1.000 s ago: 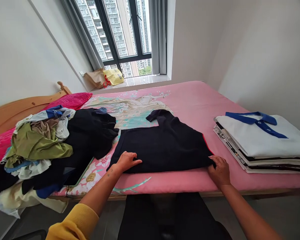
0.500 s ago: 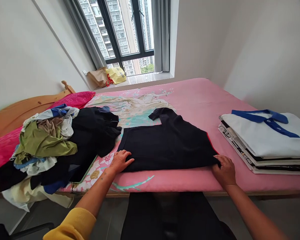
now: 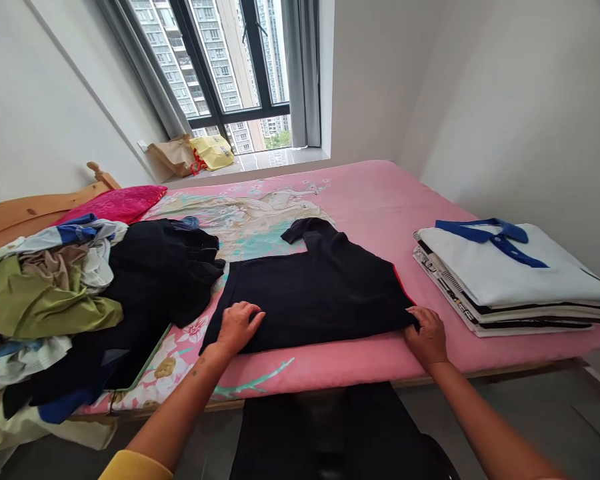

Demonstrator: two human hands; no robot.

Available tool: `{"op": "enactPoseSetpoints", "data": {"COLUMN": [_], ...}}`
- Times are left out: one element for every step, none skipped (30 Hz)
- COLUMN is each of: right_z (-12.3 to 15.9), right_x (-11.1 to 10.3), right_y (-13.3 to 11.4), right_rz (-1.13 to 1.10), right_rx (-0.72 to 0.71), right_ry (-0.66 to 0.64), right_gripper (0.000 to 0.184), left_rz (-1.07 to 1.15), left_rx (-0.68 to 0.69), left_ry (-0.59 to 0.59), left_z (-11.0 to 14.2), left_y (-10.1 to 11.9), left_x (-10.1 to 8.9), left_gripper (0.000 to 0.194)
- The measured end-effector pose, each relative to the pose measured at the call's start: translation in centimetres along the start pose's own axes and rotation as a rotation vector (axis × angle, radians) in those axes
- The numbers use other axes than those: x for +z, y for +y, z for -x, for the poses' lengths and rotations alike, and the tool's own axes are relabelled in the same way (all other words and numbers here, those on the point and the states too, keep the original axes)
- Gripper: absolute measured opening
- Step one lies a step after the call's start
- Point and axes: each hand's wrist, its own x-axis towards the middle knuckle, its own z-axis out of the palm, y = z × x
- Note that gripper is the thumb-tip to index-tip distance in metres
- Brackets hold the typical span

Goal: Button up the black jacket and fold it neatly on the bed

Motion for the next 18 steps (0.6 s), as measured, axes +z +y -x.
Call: {"op": "enactPoseSetpoints", "data": {"right_z": [-0.1, -0.1, -0.2, -0.3, -0.3, -0.4, -0.4, -0.5, -0.6, -0.6, -0.7, -0.8, -0.9, -1.0, -1.0, -1.1, -1.1, -1.1], "right_x": [-0.1, -0.1, -0.2, -0.2, -0.2, -0.2, -0.2, -0.2, -0.2, -0.2, -0.2, -0.3, -0.3, -0.3, -0.4, -0.4, -0.5, -0.5], "right_y": [-0.1, -0.2, -0.3, -0.4, -0.4, -0.4, -0.4, -0.4, -0.5, -0.5, -0.5, -0.6, -0.6, -0.7, -0.7, -0.8, -0.8, -0.9], "right_rz": [-0.007, -0.014, -0.022, -0.031, -0.039, -0.047, -0.052, -0.058, -0.064, -0.070, -0.076, -0.082, -0.090, -0.097, -0.104, -0.111, -0.118, -0.126], "right_rx": [0.008, 0.017, 0.025, 0.034, 0.041, 0.047, 0.051, 0.056, 0.062, 0.070, 0.078, 0.087, 0.095, 0.103, 0.111, 0.119, 0.126, 0.131], "right_ry": [-0.005, -0.010, -0.015, -0.021, -0.026, -0.032, -0.036, -0.038, -0.040, -0.039, -0.040, -0.042, -0.045, -0.050, -0.052, -0.050, -0.042, -0.031], "right_gripper": [0.017, 0.017, 0.017, 0.017, 0.017, 0.017, 0.018, 0.018, 0.018, 0.018, 0.017, 0.017, 0.016, 0.016, 0.016, 0.017, 0.018, 0.020], "left_rz": [0.170, 0.349, 0.510, 0.618, 0.693, 0.739, 0.771, 0.812, 0.852, 0.885, 0.912, 0.934, 0.953, 0.971, 0.987, 1.001, 1.012, 1.019], "left_rx": [-0.020, -0.065, -0.128, -0.180, -0.227, -0.262, -0.287, -0.319, -0.351, -0.378, -0.402, -0.418, -0.428, -0.431, -0.429, -0.424, -0.418, -0.412], "left_ry": [-0.057, -0.118, -0.176, -0.220, -0.255, -0.279, -0.296, -0.308, -0.317, -0.321, -0.323, -0.320, -0.313, -0.300, -0.281, -0.258, -0.231, -0.203], "left_z": [-0.7, -1.5, -2.5, -3.6, -4.9, -6.4, -7.8, -9.3, -10.8, -12.1, -13.4, -14.6, -15.7, -16.8, -17.7, -18.6, -19.5, -20.2], "left_y": [1.8, 3.6, 5.4, 6.9, 8.3, 9.5, 10.5, 11.3, 12.0, 12.6, 13.1, 13.6, 14.1, 14.5, 14.9, 15.2, 15.4, 15.6], "left_x": [0.8, 1.6, 2.6, 3.6, 4.6, 5.6, 6.5, 7.2, 7.9, 8.4, 8.9, 9.2, 9.4, 9.6, 9.6, 9.6, 9.4, 9.3], "left_gripper": [0.026, 0.026, 0.026, 0.027, 0.029, 0.031, 0.033, 0.035, 0.036, 0.037, 0.037, 0.036, 0.035, 0.033, 0.032, 0.032, 0.033, 0.034]}}
